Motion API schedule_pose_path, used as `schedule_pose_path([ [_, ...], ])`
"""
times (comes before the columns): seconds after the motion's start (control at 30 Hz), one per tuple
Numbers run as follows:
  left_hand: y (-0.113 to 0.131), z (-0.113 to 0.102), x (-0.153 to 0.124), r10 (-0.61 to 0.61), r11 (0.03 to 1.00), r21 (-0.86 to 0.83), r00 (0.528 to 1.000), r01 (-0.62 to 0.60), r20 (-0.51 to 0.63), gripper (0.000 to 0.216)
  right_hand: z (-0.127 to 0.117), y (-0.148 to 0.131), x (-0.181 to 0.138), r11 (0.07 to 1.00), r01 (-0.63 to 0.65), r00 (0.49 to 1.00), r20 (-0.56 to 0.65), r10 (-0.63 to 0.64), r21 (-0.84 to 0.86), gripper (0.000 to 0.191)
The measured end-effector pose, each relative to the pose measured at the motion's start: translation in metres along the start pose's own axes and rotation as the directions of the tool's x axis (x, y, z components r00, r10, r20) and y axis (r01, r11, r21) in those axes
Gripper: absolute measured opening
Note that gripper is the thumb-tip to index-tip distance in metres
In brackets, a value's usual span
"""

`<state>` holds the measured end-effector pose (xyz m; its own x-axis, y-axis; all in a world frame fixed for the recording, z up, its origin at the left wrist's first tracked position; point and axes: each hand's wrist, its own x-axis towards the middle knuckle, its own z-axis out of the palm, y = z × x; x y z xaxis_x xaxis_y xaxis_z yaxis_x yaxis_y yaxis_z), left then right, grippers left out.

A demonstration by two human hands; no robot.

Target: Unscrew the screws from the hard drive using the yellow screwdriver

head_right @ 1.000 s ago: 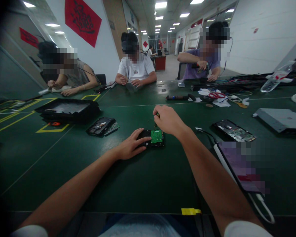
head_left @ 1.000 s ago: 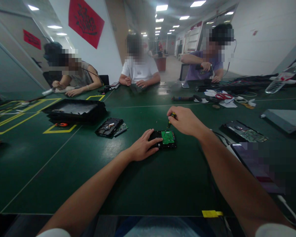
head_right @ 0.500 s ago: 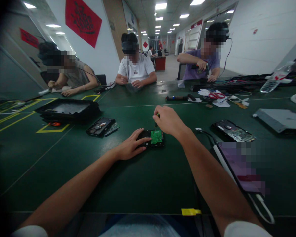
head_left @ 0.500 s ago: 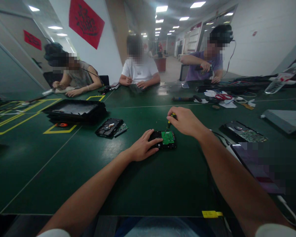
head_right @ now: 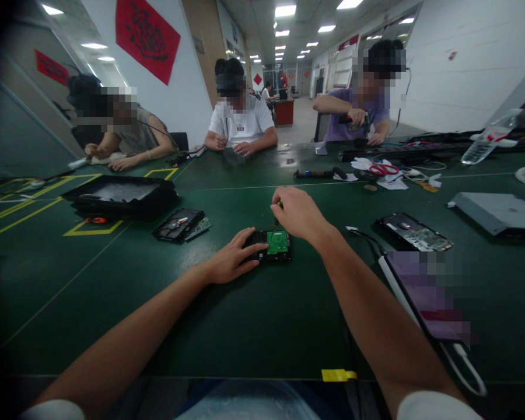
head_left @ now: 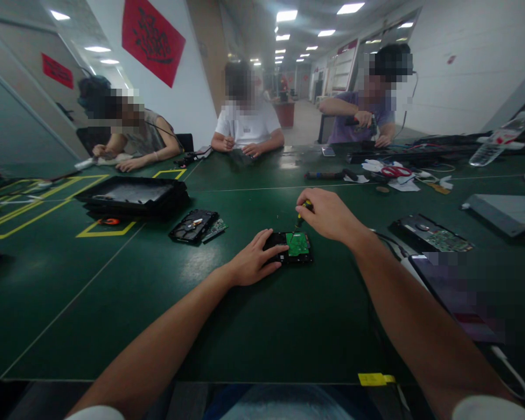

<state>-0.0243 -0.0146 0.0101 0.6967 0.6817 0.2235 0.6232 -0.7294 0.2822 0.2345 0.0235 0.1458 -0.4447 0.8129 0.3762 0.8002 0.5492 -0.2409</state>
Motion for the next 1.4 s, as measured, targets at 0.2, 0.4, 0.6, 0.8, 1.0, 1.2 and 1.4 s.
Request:
schedule_pose_path([
  [0.2,-0.0005,0.0002,-0.0003,0.001,1.0,0.0,1.0,-0.001,0.001,0.055,-0.0001,-0.0001,0.0003,1.0,0.022,1.0,0.012,-0.023,0.021,0.009],
  [0.4,-0.0004,0.0012,-0.0002,0.011,1.0,-0.001,1.0,-0.011,-0.018,0.055,0.0,0.0014,0.0007,0.999,0.01,1.0,0.012,-0.011,0.038,0.01],
  [0.6,-0.0004,0.0008,-0.0007,0.006,1.0,-0.008,1.0,-0.006,-0.012,0.055,-0.0016,0.0042,-0.0011,0.996,0.044,0.999,0.015,-0.046,0.08,0.025],
  [0.8,0.0,-0.0002,-0.0012,0.008,1.0,0.01,1.0,-0.008,0.0,0.055,-0.0018,0.003,-0.0011,0.998,0.032,0.999,0.017,-0.033,0.058,0.013],
  [1.0,0.0004,-0.0001,0.0,0.008,1.0,0.009,1.0,-0.008,0.001,0.055,-0.001,0.0013,-0.0006,1.0,-0.006,1.0,0.028,0.006,-0.005,0.008],
  [1.2,0.0004,0.0001,-0.0005,0.009,1.0,0.012,1.0,-0.009,-0.005,0.054,-0.0005,0.0009,-0.0005,1.0,0.002,1.0,0.021,-0.002,-0.021,0.005],
  [1.4,-0.0011,0.0004,-0.0002,0.006,1.0,0.005,1.0,-0.006,-0.008,0.055,0.0009,0.0026,0.0009,1.0,0.005,1.0,0.026,-0.006,0.004,0.008],
])
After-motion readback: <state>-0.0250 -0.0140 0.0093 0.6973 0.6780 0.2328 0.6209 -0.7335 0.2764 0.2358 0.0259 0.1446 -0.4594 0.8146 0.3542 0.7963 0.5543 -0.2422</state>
